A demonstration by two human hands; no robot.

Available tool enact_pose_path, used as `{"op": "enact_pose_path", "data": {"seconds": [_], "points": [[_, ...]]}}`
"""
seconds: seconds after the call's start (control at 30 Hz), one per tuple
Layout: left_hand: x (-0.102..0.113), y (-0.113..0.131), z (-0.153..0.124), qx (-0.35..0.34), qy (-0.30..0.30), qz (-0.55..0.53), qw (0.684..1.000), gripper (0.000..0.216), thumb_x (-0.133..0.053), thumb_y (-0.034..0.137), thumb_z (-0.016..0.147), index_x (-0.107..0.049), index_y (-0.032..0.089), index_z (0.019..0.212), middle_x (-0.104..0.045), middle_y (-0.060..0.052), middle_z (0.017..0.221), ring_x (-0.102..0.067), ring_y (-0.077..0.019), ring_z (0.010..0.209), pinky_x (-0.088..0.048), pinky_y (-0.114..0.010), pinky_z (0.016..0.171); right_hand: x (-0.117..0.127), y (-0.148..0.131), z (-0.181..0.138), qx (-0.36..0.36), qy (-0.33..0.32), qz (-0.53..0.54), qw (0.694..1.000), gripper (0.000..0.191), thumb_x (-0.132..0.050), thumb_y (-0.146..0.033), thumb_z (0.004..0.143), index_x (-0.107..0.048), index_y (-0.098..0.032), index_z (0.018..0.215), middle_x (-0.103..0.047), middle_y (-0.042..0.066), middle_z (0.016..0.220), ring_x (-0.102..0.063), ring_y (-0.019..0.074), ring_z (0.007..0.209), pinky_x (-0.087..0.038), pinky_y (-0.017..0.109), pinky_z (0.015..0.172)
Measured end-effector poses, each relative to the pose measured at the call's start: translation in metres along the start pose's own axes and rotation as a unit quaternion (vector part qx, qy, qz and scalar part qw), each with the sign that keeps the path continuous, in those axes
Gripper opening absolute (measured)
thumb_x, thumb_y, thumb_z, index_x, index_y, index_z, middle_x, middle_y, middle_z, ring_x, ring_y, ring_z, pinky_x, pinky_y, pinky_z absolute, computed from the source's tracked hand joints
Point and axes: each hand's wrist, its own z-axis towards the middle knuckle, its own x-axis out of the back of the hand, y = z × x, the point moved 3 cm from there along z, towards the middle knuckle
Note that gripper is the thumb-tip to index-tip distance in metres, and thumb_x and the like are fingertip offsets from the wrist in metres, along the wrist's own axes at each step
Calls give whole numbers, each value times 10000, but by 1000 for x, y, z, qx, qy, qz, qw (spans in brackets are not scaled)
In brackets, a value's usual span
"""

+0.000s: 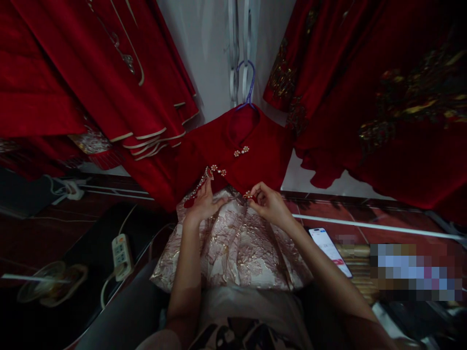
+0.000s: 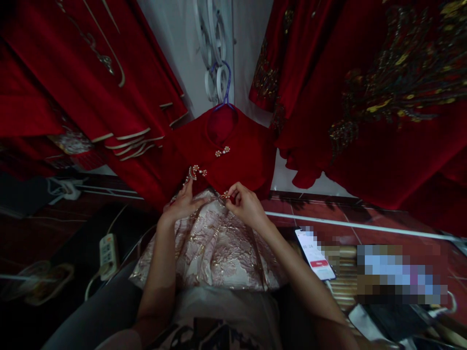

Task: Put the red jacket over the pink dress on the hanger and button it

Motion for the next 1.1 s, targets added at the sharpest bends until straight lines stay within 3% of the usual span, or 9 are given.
{"op": "enact_pose_path", "data": {"seconds": [0.1,0.27,0.33,0.47,0.57,0.7,0.8,0.97,1.1], "points": [[0,2,-1,13,-25,-5,1000,968,-519,650,789,-134,117,1500,-135,-205,1574,-95,-319,1469,-165,-465,1181,0,1,0,2,0,3,1000,161,-556,-175,733,-494,-200,879,-540,-40,677,-497,88,541,-376,213,518],[-2,-8,1,58,10,-7,998,1021,-578,680,718,-159,149,1483,80,-205,1580,5,-402,1457,-144,-562,1148,0,2,0,13,-7,-1,1000,163,-543,-172,732,-492,-204,883,-543,-38,689,-489,87,541,-369,219,526],[-3,-11,2,59,14,5,998,1022,-575,681,720,-141,160,1484,77,-204,1582,-1,-412,1456,-135,-585,1137,0,2,0,13,-7,-5,1000,159,-540,-169,728,-489,-204,875,-539,-38,681,-487,88,541,-367,221,531],[0,-18,4,75,60,35,995,993,-551,645,761,-116,127,1489,-24,-220,1582,-31,-381,1463,-150,-547,1146,-1,3,0,14,-2,-4,1000,175,-535,-169,725,-477,-205,886,-532,-38,681,-485,91,543,-362,220,525],[4,-30,7,83,99,50,990,808,-547,572,799,-294,156,1443,-228,-205,1532,-197,-375,1428,-230,-516,1125,-1,5,0,15,3,-6,1000,225,-546,-172,719,-496,-202,937,-559,-26,734,-488,91,551,-366,226,535],[2,-48,14,57,115,-10,992,495,-583,432,813,-527,176,1233,-576,-135,1195,-518,-263,1190,-393,-407,1031,-4,5,0,29,-20,-27,999,256,-535,-183,746,-578,-213,996,-584,-12,763,-490,103,579,-365,241,561],[-3,-53,18,59,110,-59,990,518,-640,432,770,-516,158,1192,-591,-115,1122,-583,-227,1072,-447,-362,958,-6,4,-1,40,-27,-30,998,220,-538,-191,760,-596,-218,971,-607,-2,802,-497,108,602,-372,245,580],[-14,-53,16,117,75,19,990,818,-669,580,694,-408,132,1327,-415,-225,1370,-430,-367,1289,-388,-454,1013,-8,4,-1,39,-31,-31,998,221,-535,-190,763,-585,-216,976,-603,-4,795,-493,107,596,-368,243,579],[-11,-58,18,129,96,41,986,493,-523,432,854,-495,173,1272,-544,-188,1282,-526,-321,1207,-404,-447,989,-8,4,-1,39,-30,-38,998,235,-543,-191,759,-592,-216,987,-605,-3,793,-496,111,601,-371,247,583]]}}
